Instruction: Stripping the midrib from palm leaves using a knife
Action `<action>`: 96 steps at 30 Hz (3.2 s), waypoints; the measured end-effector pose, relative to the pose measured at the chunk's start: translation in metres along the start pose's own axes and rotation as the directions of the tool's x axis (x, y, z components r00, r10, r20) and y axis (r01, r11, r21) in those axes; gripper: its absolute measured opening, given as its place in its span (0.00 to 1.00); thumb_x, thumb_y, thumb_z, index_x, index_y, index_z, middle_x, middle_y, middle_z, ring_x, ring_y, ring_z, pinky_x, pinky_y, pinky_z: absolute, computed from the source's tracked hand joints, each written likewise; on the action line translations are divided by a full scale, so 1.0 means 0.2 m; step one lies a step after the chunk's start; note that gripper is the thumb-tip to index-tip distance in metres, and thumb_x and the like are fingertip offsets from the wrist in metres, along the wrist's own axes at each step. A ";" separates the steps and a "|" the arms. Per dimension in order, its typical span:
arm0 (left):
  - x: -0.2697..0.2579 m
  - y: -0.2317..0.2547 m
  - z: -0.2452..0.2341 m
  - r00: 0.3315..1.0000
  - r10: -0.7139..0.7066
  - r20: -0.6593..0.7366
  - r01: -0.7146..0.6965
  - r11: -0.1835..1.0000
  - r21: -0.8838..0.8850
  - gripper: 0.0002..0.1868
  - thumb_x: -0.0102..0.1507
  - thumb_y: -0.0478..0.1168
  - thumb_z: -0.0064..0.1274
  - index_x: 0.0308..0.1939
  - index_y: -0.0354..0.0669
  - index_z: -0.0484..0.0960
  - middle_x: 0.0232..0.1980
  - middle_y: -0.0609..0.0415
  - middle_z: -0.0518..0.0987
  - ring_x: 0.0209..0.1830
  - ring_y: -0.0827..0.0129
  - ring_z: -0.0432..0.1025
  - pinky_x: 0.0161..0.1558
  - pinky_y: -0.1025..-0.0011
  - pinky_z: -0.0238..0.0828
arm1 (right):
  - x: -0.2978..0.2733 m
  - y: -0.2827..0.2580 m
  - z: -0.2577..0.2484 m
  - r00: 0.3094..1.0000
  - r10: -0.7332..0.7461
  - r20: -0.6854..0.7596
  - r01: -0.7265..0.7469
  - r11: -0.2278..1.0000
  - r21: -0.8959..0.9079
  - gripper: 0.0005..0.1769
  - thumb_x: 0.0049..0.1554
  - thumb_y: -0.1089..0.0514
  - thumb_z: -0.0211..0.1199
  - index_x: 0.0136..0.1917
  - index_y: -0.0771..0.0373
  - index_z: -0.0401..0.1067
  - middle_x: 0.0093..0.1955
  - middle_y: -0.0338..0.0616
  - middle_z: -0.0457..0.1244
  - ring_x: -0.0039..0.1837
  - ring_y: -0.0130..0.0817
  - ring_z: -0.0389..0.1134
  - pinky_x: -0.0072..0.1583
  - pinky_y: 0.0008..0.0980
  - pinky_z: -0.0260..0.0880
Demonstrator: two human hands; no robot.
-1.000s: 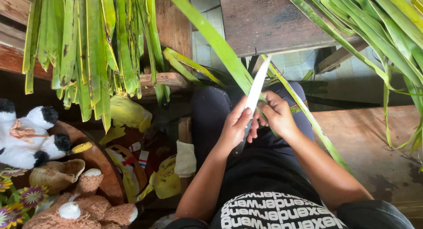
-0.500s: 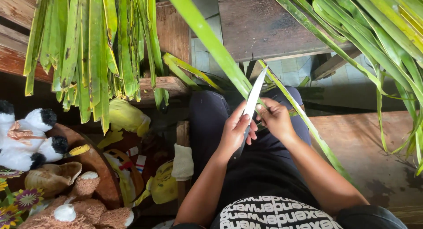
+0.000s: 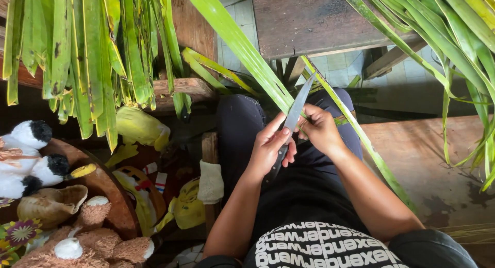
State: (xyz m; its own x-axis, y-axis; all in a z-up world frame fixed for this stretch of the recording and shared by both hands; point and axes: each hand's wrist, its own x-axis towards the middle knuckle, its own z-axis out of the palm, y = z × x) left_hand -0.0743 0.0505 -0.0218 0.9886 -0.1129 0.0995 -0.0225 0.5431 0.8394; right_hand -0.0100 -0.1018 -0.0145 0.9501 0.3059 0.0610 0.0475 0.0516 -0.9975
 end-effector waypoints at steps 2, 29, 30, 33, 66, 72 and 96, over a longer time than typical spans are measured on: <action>-0.01 0.01 0.00 1.000 -0.008 0.004 0.008 1.000 -0.013 0.26 0.69 0.34 0.41 0.73 0.42 0.59 0.22 0.32 0.75 0.12 0.55 0.71 0.07 0.70 0.68 | -0.01 -0.05 0.00 1.000 -0.007 0.004 0.007 1.000 -0.028 0.07 0.58 0.69 0.57 0.37 0.71 0.71 0.26 0.48 0.63 0.25 0.27 0.64 0.29 0.22 0.66; 0.08 0.13 -0.02 0.994 -0.032 0.103 0.046 0.989 -0.140 0.25 0.66 0.26 0.44 0.67 0.40 0.68 0.17 0.33 0.71 0.05 0.57 0.64 0.03 0.70 0.62 | 0.08 0.01 -0.08 0.987 0.120 0.105 -0.147 0.937 0.316 0.03 0.53 0.71 0.60 0.41 0.77 0.71 0.24 0.57 0.61 0.21 0.29 0.59 0.20 0.18 0.58; 0.10 0.14 -0.03 0.993 -0.039 0.108 0.054 0.989 -0.141 0.24 0.65 0.26 0.44 0.67 0.39 0.68 0.18 0.33 0.71 0.05 0.57 0.65 0.03 0.68 0.62 | 0.10 0.01 -0.08 0.985 0.126 0.116 -0.158 0.930 0.331 0.04 0.53 0.70 0.62 0.42 0.76 0.71 0.24 0.56 0.61 0.21 0.28 0.59 0.20 0.18 0.58; 0.16 0.18 -0.04 0.993 -0.065 0.103 0.081 0.984 -0.160 0.24 0.65 0.26 0.44 0.66 0.39 0.68 0.17 0.34 0.69 0.05 0.56 0.64 0.02 0.66 0.63 | 0.18 -0.07 -0.06 0.983 0.126 0.131 -0.165 0.923 0.349 0.06 0.55 0.68 0.62 0.42 0.76 0.71 0.25 0.54 0.61 0.21 0.26 0.59 0.21 0.17 0.57; 0.23 0.22 -0.12 0.991 0.052 0.125 -0.068 0.989 0.133 0.22 0.67 0.28 0.45 0.65 0.40 0.70 0.18 0.37 0.72 0.06 0.63 0.64 0.03 0.72 0.66 | 0.26 -0.21 -0.09 0.862 0.198 0.466 -0.369 0.876 0.311 0.16 0.64 0.58 0.47 0.42 0.70 0.70 0.23 0.36 0.54 0.22 0.22 0.55 0.25 0.18 0.57; 0.20 0.28 -0.07 0.995 0.071 0.064 -0.087 0.956 0.282 0.22 0.67 0.30 0.45 0.66 0.43 0.70 0.18 0.40 0.74 0.08 0.69 0.64 0.05 0.79 0.65 | 0.23 -0.23 -0.07 0.904 0.127 0.408 -0.252 0.929 0.271 0.14 0.64 0.60 0.46 0.45 0.72 0.67 0.24 0.38 0.54 0.22 0.21 0.55 0.24 0.18 0.57; 0.23 0.13 -0.05 0.994 0.105 -0.017 -0.102 0.988 0.119 0.26 0.69 0.31 0.44 0.71 0.51 0.64 0.20 0.44 0.75 0.09 0.69 0.66 0.06 0.76 0.66 | 0.23 -0.13 -0.04 0.976 -0.086 0.199 0.019 0.948 0.316 0.02 0.62 0.66 0.52 0.47 0.68 0.63 0.25 0.47 0.58 0.21 0.24 0.58 0.23 0.18 0.58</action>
State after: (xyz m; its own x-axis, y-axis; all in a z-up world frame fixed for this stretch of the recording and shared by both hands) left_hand -0.0287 0.0681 -0.0021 0.9832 -0.0409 0.1780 -0.1411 0.4485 0.8826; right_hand 0.0353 -0.0958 0.0134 0.8623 0.4830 0.1523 -0.0342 0.3556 -0.9340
